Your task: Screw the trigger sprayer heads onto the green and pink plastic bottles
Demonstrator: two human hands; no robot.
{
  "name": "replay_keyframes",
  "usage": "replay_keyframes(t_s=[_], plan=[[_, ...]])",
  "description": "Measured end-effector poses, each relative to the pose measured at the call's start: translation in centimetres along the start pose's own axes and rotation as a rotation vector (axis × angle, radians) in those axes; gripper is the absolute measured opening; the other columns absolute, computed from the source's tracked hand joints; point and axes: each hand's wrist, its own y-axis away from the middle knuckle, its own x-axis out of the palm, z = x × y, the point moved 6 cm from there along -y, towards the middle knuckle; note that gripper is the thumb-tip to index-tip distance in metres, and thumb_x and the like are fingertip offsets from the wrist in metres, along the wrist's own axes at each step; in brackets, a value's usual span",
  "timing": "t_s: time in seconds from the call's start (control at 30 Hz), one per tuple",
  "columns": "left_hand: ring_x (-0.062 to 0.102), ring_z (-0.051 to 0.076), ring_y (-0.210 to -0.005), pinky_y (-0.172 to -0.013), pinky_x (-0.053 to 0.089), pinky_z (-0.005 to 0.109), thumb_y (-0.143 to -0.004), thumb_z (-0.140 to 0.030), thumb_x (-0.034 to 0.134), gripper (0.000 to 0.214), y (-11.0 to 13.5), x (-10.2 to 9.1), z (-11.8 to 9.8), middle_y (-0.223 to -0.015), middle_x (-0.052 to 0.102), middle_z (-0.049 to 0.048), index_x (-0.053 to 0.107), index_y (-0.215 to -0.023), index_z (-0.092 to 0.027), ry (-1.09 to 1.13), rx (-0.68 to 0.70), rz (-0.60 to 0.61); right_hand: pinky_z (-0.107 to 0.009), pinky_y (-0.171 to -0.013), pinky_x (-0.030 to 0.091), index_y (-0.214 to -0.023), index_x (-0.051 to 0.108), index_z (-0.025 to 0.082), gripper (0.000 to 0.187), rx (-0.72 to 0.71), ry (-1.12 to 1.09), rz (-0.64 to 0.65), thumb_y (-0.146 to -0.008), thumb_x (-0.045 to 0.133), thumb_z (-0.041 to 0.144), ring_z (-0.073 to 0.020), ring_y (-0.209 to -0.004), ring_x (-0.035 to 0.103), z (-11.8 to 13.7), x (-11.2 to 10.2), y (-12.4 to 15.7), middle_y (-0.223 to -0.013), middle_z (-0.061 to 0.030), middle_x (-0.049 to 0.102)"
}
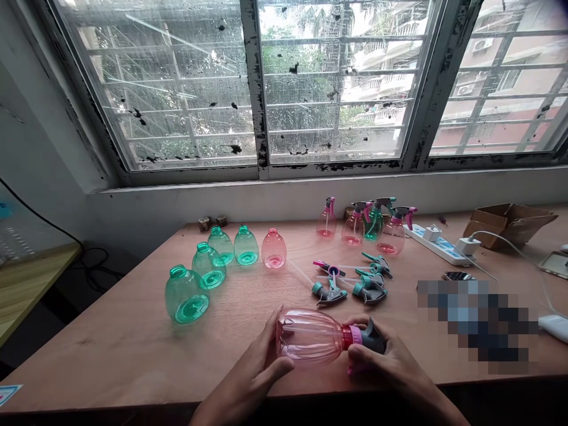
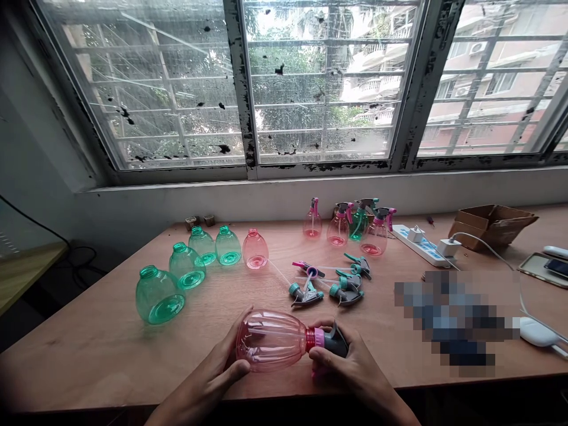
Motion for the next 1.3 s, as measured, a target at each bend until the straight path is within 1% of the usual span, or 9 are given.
replay_keyframes(t_s=[0.17,0.33,0.43,0.53,0.7,0.87,0.97,1.13,1.3], plan=[[0.016,0.028,-0.151,-0.125,0.012,0.046,-0.094,-0.049,0.059,0.08,0.0,0.0,-0.1,-0.165,0.015,0.0027,0.012,-0.157,-0.031,0.023,-0.007,-0.013,-0.031,-0.06,0.059,-0.106,0.061,0.018,0.048,-0.025,0.042,0.003,-0.073,0.083,0.046,-0.0215,-0.061,0.072,0.3,0.0,0.0,-0.069,-0.0008,0.073],[0.036,0.026,-0.144,-0.121,0.026,0.043,-0.093,-0.034,0.065,0.091,0.2,0.3,-0.2,-0.161,0.03,0.0024,-0.001,-0.155,-0.039,0.044,0.012,0.027,-0.03,-0.057,0.056,-0.104,0.059,0.018,0.05,-0.025,0.021,-0.036,-0.073,0.081,0.051,-0.022,-0.057,0.07,0.3,-0.1,0.0,-0.062,-0.0015,0.074],[0.028,0.027,-0.148,-0.123,0.022,0.044,-0.091,-0.03,0.065,0.094,0.1,0.4,-0.3,-0.162,0.028,0.0037,-0.002,-0.156,-0.035,-0.005,0.01,0.006,-0.03,-0.056,0.056,-0.104,0.059,0.018,0.053,-0.023,0.006,-0.04,-0.071,0.081,0.053,-0.0223,-0.056,0.07,0.1,-0.1,-0.1,-0.06,-0.0015,0.074],[0.014,0.03,-0.151,-0.124,0.014,0.044,-0.08,-0.028,0.076,0.107,0.1,0.2,-0.2,-0.164,0.022,0.0068,0.001,-0.158,-0.026,-0.041,-0.06,-0.031,-0.031,-0.055,0.056,-0.105,0.059,0.018,0.056,-0.009,-0.006,-0.047,-0.069,0.083,0.054,-0.0225,-0.055,0.07,-0.1,-0.2,-0.1,-0.061,-0.0012,0.074],[0.016,0.031,-0.151,-0.125,0.013,0.045,-0.076,-0.032,0.08,0.101,0.0,0.1,-0.3,-0.164,0.019,0.0058,0.019,-0.156,-0.025,-0.073,-0.079,-0.026,-0.03,-0.055,0.057,-0.105,0.058,0.018,0.055,0.004,-0.007,-0.023,-0.07,0.083,0.051,-0.0218,-0.055,0.07,-0.1,0.0,0.0,-0.062,-0.002,0.074],[0.03,0.03,-0.146,-0.123,0.022,0.044,-0.082,-0.028,0.075,0.103,-0.1,0.1,-0.2,-0.162,0.027,0.0059,0.004,-0.157,-0.031,-0.062,-0.015,-0.031,-0.03,-0.053,0.057,-0.103,0.059,0.018,0.055,0.006,0.002,-0.047,-0.069,0.083,0.053,-0.0218,-0.053,0.069,-0.2,-0.1,-0.1,-0.06,-0.0009,0.073],[0.037,0.029,-0.143,-0.121,0.028,0.043,-0.079,-0.027,0.078,0.113,-0.1,0.3,0.0,-0.16,0.032,0.008,-0.004,-0.157,-0.03,-0.029,-0.015,0.006,-0.03,-0.053,0.057,-0.104,0.058,0.019,0.056,0.019,0.0,-0.052,-0.068,0.083,0.054,-0.0223,-0.053,0.07,-0.5,-0.2,-0.1,-0.06,-0.0012,0.073],[0.025,0.028,-0.149,-0.123,0.023,0.041,-0.081,-0.03,0.078,0.105,0.1,0.3,0.2,-0.164,0.022,0.0041,0.006,-0.157,-0.03,-0.031,-0.028,0.021,-0.032,-0.055,0.058,-0.105,0.057,0.02,0.056,0.041,-0.027,-0.05,-0.068,0.084,0.053,-0.0228,-0.055,0.071,-0.6,-0.2,0.0,-0.062,0.0,0.073],[0.024,0.027,-0.149,-0.124,0.019,0.044,-0.086,-0.026,0.072,0.103,0.1,0.2,-0.1,-0.164,0.02,0.0039,-0.002,-0.157,-0.032,-0.112,-0.003,0.005,-0.03,-0.054,0.056,-0.104,0.056,0.018,0.053,0.014,-0.006,-0.019,-0.071,0.082,0.051,-0.0212,-0.053,0.069,-0.1,0.0,0.0,-0.06,-0.0016,0.074]])
